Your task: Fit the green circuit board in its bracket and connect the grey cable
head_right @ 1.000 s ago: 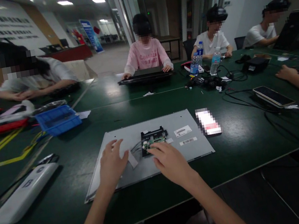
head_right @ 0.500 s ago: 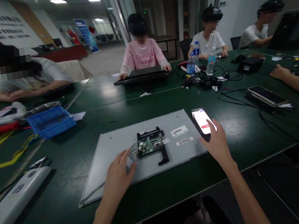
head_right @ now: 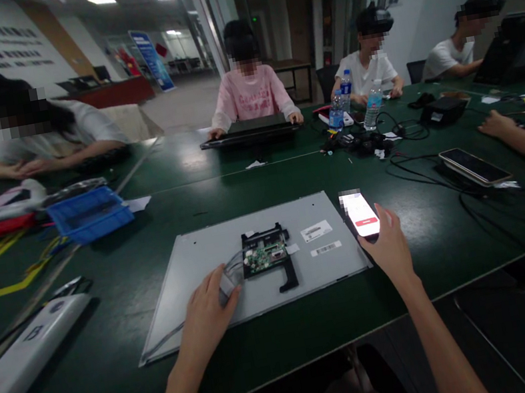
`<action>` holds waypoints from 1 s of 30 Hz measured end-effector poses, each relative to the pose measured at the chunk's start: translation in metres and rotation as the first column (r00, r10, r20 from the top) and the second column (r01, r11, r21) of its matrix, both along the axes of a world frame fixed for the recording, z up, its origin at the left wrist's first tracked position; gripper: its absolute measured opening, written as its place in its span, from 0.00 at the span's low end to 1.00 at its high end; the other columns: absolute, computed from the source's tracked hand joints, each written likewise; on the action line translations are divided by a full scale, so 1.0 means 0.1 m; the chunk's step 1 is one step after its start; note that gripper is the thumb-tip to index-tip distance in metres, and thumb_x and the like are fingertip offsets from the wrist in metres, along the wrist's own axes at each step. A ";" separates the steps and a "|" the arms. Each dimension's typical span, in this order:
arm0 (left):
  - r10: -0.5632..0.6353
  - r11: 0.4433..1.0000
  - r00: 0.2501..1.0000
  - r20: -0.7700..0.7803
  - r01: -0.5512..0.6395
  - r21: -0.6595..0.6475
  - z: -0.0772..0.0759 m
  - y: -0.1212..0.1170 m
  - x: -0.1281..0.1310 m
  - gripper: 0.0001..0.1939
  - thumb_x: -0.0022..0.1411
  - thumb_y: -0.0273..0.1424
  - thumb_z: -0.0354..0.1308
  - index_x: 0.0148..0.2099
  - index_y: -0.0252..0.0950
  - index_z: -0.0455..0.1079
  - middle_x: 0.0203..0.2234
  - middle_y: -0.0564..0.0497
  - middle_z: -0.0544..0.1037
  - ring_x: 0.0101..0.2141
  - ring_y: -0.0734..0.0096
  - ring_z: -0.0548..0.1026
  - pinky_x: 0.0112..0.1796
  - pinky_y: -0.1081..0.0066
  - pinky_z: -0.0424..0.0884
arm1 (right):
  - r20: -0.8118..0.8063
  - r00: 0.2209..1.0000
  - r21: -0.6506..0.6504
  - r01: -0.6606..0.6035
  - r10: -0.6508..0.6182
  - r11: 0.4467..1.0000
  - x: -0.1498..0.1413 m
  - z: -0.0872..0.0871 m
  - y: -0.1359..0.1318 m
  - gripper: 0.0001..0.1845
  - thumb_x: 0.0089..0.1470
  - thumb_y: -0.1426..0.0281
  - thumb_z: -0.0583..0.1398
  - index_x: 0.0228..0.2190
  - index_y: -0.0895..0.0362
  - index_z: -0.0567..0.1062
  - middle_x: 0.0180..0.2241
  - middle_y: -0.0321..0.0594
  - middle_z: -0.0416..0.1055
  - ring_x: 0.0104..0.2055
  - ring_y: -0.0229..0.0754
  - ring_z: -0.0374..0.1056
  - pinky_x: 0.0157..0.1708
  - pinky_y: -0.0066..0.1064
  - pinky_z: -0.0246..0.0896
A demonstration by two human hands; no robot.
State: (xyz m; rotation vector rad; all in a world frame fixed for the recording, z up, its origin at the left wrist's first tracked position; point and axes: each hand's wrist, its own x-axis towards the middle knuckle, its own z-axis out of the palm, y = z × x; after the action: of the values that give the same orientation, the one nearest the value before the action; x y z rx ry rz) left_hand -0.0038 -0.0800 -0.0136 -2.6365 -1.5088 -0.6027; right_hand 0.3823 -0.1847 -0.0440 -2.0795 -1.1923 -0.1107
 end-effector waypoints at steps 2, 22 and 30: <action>-0.002 1.000 1.000 0.002 0.002 -0.005 0.00 0.00 0.00 0.26 0.63 0.38 0.48 0.59 0.31 0.55 0.51 0.39 0.68 0.48 0.54 0.69 0.48 0.56 0.65 | 0.005 1.000 0.001 -0.004 0.004 1.000 -0.02 0.00 -0.03 0.43 0.47 0.58 0.59 0.60 0.58 0.49 0.57 0.57 0.51 0.56 0.60 0.54 0.48 0.49 0.57; 0.078 0.983 0.930 0.360 -0.132 0.130 0.22 -0.10 -0.04 0.10 0.64 0.32 0.47 0.45 0.35 0.64 0.34 0.47 0.71 0.39 0.60 0.71 0.45 0.61 0.66 | -0.020 0.998 0.136 -0.056 0.059 0.989 -0.01 0.03 -0.10 0.24 0.55 0.61 0.52 0.50 0.62 0.63 0.46 0.53 0.66 0.47 0.51 0.63 0.47 0.45 0.59; 0.011 0.986 0.952 0.304 -0.062 0.157 0.21 -0.11 -0.04 0.08 0.64 0.31 0.48 0.42 0.35 0.65 0.31 0.48 0.71 0.36 0.63 0.70 0.42 0.63 0.66 | -0.057 0.945 0.162 -0.310 0.323 0.937 -0.62 0.20 -0.04 0.17 0.56 0.67 0.51 0.46 0.56 0.68 0.45 0.46 0.69 0.49 0.48 0.64 0.49 0.44 0.60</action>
State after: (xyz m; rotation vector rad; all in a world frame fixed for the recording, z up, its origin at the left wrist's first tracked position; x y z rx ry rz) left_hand -0.0079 -0.0907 0.0076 -2.4717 -1.4965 -1.1207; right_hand 0.3207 -0.1884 -0.0244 -1.7209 -1.4061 0.0358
